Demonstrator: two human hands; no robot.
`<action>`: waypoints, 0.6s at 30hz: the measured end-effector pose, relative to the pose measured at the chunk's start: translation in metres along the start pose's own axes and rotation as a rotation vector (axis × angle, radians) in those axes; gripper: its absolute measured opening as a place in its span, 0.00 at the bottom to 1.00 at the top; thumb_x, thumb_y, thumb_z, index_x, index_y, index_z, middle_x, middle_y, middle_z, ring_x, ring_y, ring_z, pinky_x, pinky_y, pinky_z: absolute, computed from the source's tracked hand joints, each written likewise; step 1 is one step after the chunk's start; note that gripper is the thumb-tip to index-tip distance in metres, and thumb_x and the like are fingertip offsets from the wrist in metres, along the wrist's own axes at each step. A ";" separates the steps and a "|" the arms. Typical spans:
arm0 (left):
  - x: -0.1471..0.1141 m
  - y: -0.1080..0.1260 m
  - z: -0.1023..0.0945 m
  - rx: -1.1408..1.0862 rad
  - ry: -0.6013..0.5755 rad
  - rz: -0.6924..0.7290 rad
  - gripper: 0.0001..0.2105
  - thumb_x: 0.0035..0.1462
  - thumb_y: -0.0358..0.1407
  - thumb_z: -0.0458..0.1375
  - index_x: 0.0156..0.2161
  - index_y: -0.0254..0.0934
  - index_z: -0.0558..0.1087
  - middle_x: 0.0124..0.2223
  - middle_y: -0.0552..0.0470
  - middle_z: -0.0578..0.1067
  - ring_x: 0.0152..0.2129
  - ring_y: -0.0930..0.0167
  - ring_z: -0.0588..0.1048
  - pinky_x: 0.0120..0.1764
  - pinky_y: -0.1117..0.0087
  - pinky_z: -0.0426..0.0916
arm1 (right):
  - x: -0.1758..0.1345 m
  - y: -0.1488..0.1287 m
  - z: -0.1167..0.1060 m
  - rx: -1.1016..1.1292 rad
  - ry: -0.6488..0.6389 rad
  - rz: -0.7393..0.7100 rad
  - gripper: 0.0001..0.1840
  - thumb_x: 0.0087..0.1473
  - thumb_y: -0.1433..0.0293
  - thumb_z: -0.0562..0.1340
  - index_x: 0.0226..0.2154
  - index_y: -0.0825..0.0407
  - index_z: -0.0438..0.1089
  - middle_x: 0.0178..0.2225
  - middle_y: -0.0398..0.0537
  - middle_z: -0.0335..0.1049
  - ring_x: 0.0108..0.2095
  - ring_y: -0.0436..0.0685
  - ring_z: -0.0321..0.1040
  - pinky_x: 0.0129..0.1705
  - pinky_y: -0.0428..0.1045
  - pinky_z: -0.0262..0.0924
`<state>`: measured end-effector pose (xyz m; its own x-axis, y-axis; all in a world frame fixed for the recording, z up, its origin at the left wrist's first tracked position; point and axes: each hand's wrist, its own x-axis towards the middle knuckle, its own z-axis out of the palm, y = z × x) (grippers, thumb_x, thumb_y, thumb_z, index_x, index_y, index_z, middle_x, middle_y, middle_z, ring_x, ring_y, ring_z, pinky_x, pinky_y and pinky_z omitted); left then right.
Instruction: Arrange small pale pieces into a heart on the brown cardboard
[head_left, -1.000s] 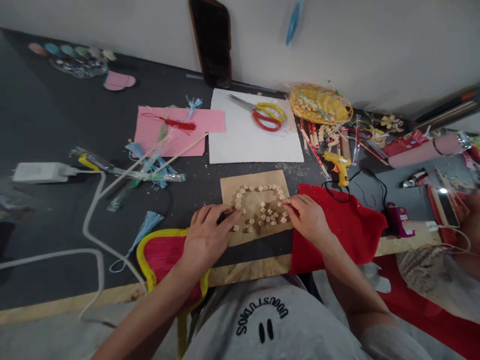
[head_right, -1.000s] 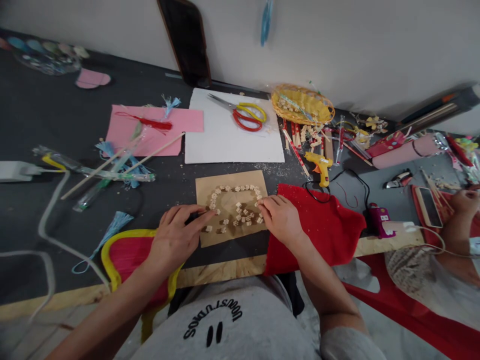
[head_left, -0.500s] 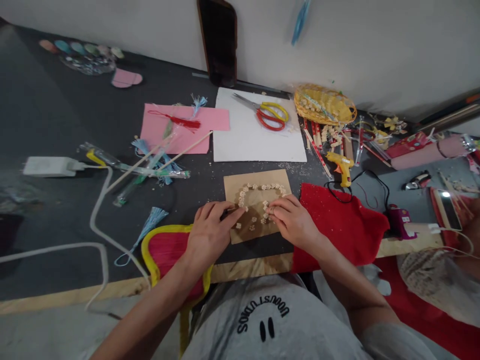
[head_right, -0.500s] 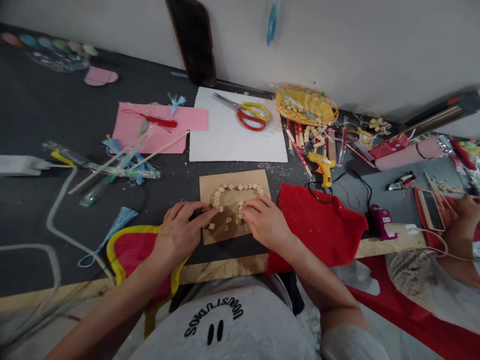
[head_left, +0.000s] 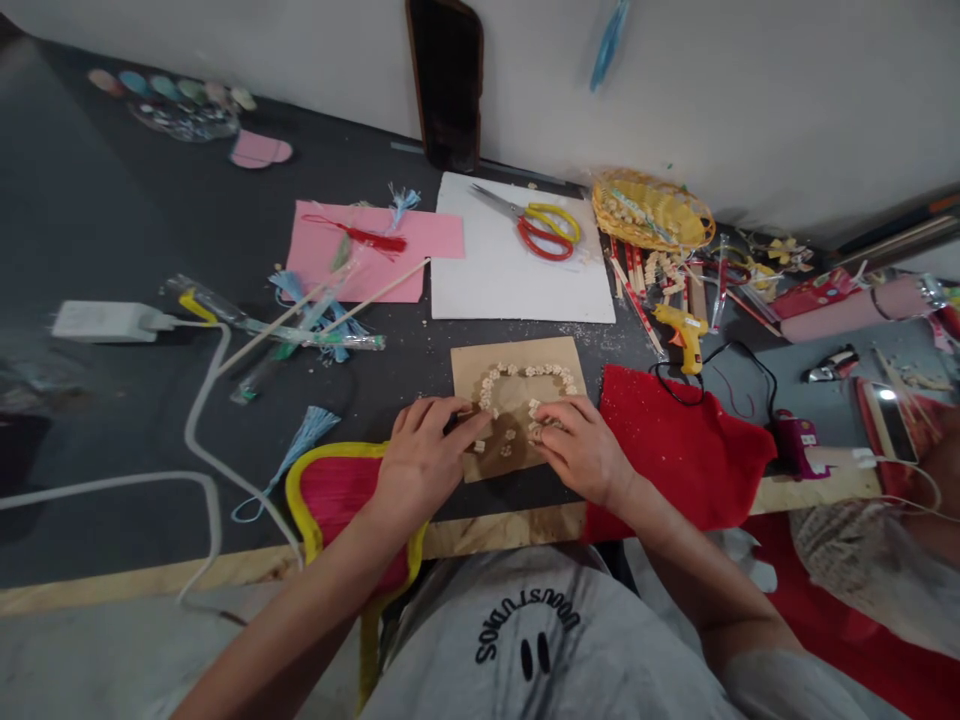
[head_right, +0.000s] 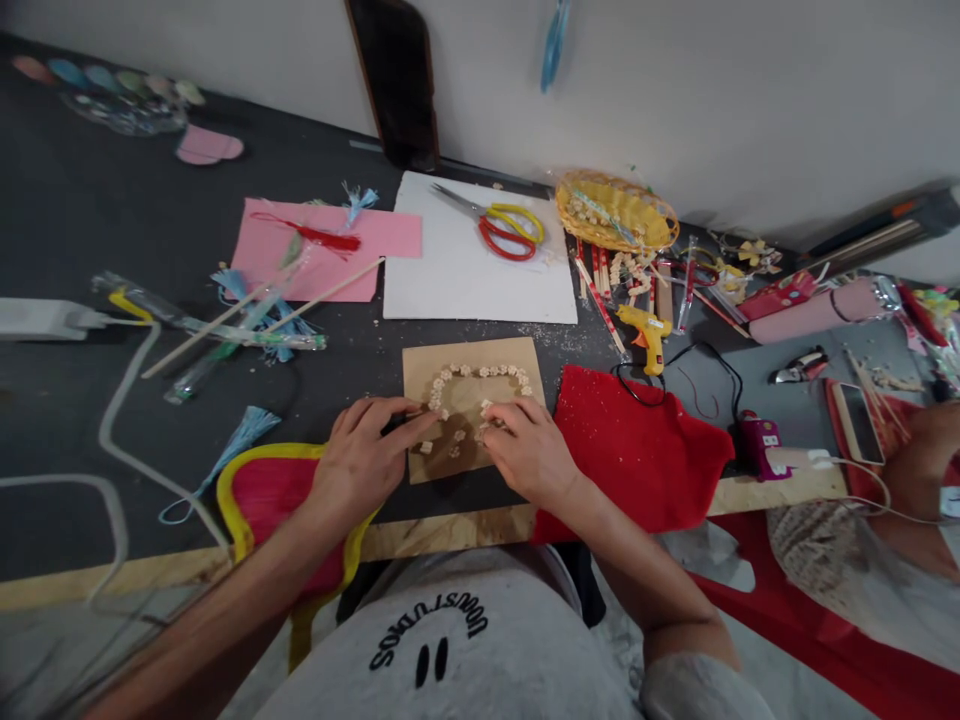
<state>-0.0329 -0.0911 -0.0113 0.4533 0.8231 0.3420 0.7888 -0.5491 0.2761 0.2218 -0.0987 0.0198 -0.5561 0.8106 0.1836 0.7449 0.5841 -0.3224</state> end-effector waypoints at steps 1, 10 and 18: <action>0.000 0.000 0.000 0.000 0.007 0.003 0.27 0.50 0.18 0.53 0.51 0.43 0.79 0.46 0.46 0.76 0.42 0.61 0.70 0.42 0.61 0.65 | -0.002 0.001 -0.001 0.009 0.008 0.001 0.07 0.63 0.73 0.62 0.39 0.49 0.78 0.48 0.50 0.74 0.50 0.61 0.63 0.53 0.57 0.67; 0.000 0.001 0.000 -0.027 -0.010 -0.020 0.26 0.53 0.19 0.53 0.51 0.44 0.79 0.47 0.45 0.76 0.43 0.61 0.70 0.43 0.60 0.66 | -0.010 0.002 0.001 0.020 0.010 0.011 0.07 0.63 0.72 0.63 0.39 0.49 0.77 0.47 0.51 0.74 0.48 0.61 0.62 0.52 0.57 0.68; -0.001 0.000 0.000 -0.031 -0.035 -0.030 0.26 0.53 0.20 0.54 0.52 0.45 0.79 0.47 0.46 0.76 0.43 0.60 0.70 0.43 0.60 0.66 | -0.009 0.001 0.001 0.016 0.015 0.014 0.06 0.62 0.72 0.63 0.38 0.50 0.77 0.47 0.51 0.75 0.48 0.63 0.62 0.51 0.58 0.68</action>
<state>-0.0329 -0.0917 -0.0118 0.4446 0.8434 0.3018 0.7891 -0.5282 0.3135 0.2275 -0.1056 0.0169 -0.5399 0.8194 0.1928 0.7467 0.5719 -0.3397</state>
